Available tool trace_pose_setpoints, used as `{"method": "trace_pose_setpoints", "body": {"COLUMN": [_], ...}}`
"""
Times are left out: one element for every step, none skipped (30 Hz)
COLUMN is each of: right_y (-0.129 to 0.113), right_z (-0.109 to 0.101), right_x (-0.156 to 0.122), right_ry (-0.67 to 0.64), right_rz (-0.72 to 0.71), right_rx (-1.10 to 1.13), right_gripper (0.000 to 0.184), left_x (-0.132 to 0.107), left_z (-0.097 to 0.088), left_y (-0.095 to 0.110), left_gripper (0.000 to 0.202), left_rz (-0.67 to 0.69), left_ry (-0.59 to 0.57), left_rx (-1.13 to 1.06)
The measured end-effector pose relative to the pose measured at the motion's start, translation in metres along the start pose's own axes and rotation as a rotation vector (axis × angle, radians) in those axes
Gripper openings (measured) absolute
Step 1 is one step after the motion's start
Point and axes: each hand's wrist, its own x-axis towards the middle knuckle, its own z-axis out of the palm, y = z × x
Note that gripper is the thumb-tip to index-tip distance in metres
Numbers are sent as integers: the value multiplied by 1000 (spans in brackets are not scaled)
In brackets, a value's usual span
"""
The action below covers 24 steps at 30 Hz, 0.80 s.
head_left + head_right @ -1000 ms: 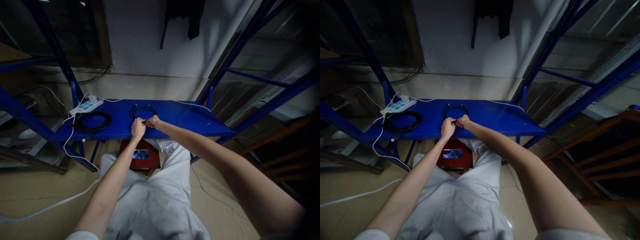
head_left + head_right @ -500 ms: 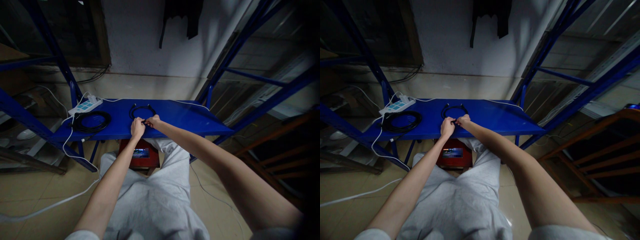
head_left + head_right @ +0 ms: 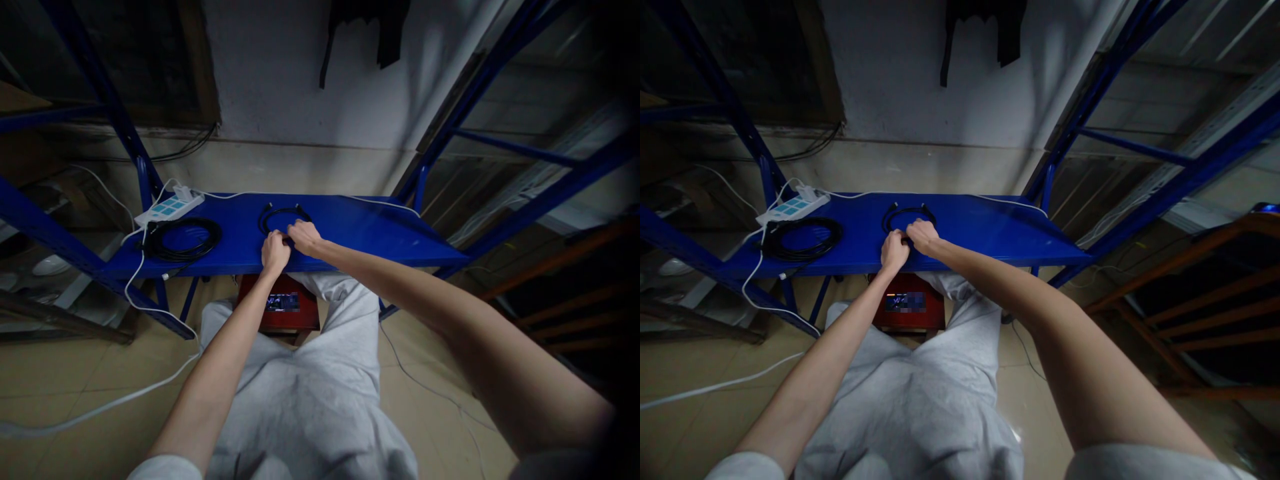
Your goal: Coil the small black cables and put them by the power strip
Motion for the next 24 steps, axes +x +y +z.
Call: {"method": "trace_pose_setpoints", "body": {"right_y": [2, 4, 8, 12, 17, 22, 26, 29, 31, 33, 33, 33, 32, 30, 28, 26, 24, 22, 20, 18, 16, 15, 13, 12], "right_z": [1, 2, 3, 3, 2, 2, 1, 0, -1, -1, -1, -1, 0, 1, 1, 2, 3, 3, 3, 2, 2, 2, 2, 2], "right_x": [0, 0, 1, 1, 2, 4, 5, 6, 7, 7, 7, 6, 5, 4, 2, 1, 0, -1, -1, -1, -1, 0, 1, 2], "right_ry": [-2, -1, -3, -12, -21, -28, -35, -44, -50, -51, -47, -38, -23, -6, 11, 22, 26, 27, 25, 23, 22, 23, 25, 24], "right_rz": [-141, -251, -344, -426, -494, -546, -586, -614, -630, -631, -619, -594, -558, -512, -458, -400, -339, -276, -211, -144, -78, -15, 46, 104], "right_rx": [-139, -248, -335, -403, -449, -477, -493, -501, -506, -509, -508, -501, -485, -461, -431, -397, -360, -317, -269, -218, -164, -111, -57, -2], "right_gripper": [23, 25, 26, 27, 27, 27, 26, 26, 26, 26, 27, 27, 28, 28, 29, 30, 30, 30, 29, 27, 26, 26, 26, 27], "left_x": [0, 0, 0, 1, 1, 1, 1, 1, 1, 1, 1, 1, 1, 1, 1, 2, 2, 2, 2, 2, 2, 2, 2, 2], "left_z": [0, 0, -1, -1, -1, -1, -1, -1, -1, -1, -1, 0, 0, 1, 1, 2, 2, 3, 3, 3, 4, 4, 4, 4], "left_y": [0, 0, 0, 0, 1, 1, 1, 1, 1, 1, 1, 1, 1, 0, 0, -1, -1, -1, -2, -2, -3, -3, -3, -3], "left_gripper": [31, 29, 27, 26, 26, 26, 26, 26, 27, 28, 28, 29, 30, 31, 31, 32, 33, 34, 35, 35, 36, 36, 36, 36], "left_rz": [-9, -13, -10, 0, 12, 23, 30, 32, 31, 27, 24, 22, 21, 21, 23, 27, 33, 39, 43, 45, 45, 44, 43, 46], "left_ry": [-4, -11, -21, -32, -39, -41, -41, -39, -40, -42, -44, -44, -42, -38, -31, -22, -15, -11, -10, -12, -16, -21, -24, -24], "left_rx": [12, 23, 30, 32, 32, 33, 35, 39, 44, 49, 51, 52, 52, 51, 49, 45, 39, 32, 24, 17, 12, 10, 11, 12]}}
